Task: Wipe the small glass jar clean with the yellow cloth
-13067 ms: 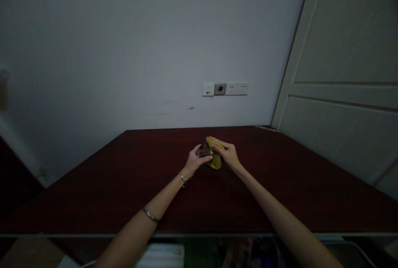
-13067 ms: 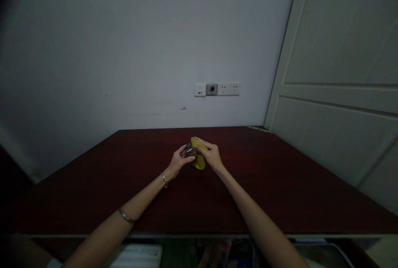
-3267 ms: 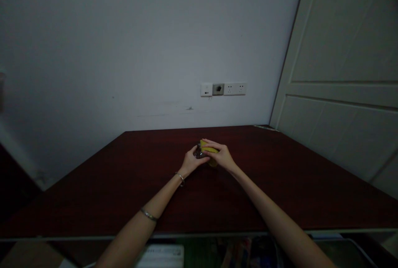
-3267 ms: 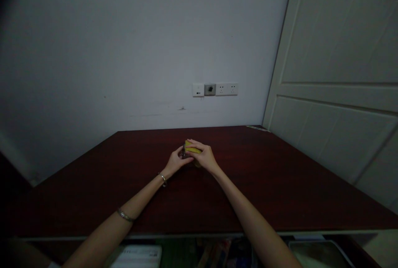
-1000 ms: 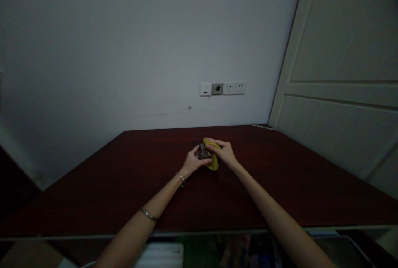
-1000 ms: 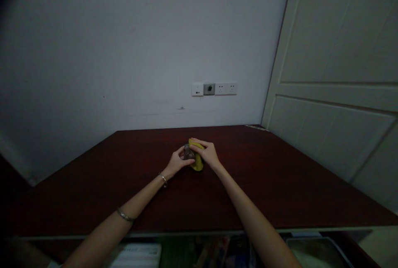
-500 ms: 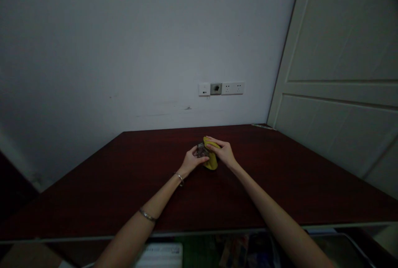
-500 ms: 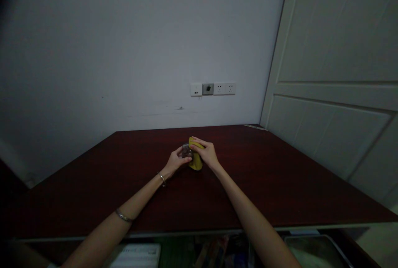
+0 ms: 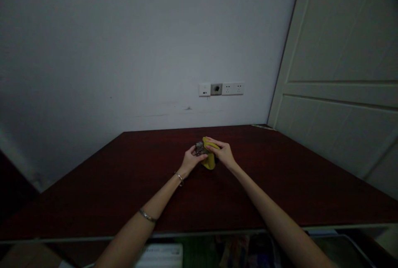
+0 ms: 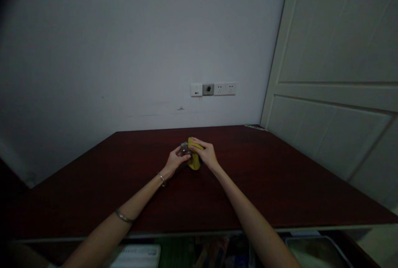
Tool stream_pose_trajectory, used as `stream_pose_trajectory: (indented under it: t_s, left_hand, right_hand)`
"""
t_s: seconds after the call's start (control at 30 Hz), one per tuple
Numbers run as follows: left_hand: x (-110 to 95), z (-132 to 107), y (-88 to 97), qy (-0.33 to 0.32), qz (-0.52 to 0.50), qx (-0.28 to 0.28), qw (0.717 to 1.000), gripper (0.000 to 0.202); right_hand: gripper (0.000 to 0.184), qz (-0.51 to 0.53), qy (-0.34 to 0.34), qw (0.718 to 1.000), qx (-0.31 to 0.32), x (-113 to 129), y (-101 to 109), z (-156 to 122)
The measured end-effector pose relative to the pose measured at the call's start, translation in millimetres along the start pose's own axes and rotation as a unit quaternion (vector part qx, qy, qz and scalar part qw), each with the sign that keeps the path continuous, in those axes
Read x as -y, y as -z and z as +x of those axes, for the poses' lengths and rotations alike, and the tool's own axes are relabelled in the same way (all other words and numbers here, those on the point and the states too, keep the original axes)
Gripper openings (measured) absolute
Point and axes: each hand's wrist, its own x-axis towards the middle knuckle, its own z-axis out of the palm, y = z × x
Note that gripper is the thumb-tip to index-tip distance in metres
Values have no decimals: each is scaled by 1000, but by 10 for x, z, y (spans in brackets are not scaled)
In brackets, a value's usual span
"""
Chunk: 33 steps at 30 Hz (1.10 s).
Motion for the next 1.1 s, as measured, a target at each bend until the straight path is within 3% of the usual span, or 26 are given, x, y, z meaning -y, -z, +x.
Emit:
stream_pose_trajectory:
  t_s: [0.23, 0.5, 0.77, 1.0, 1.1]
  left_hand:
    - [0, 16, 11, -8, 17, -20, 1000, 56]
    - [-91, -20, -23, -7, 113, 5, 994, 63]
    - [-52, 28, 20, -28, 188, -45, 981, 60]
    - [-82, 9, 33, -51, 232, -47, 970, 64]
    - [-53, 16, 49, -33, 226, -60, 972, 62]
  right_hand:
    - [28, -9, 35, 998, 48, 4, 18, -14]
    - [31, -27, 12, 999, -27, 17, 2, -9]
    - [18, -105, 120, 982, 97, 80, -39, -49]
    - [20, -112, 74, 990, 38, 11, -112, 109]
    - [18, -133, 101, 983, 78, 65, -104, 76]
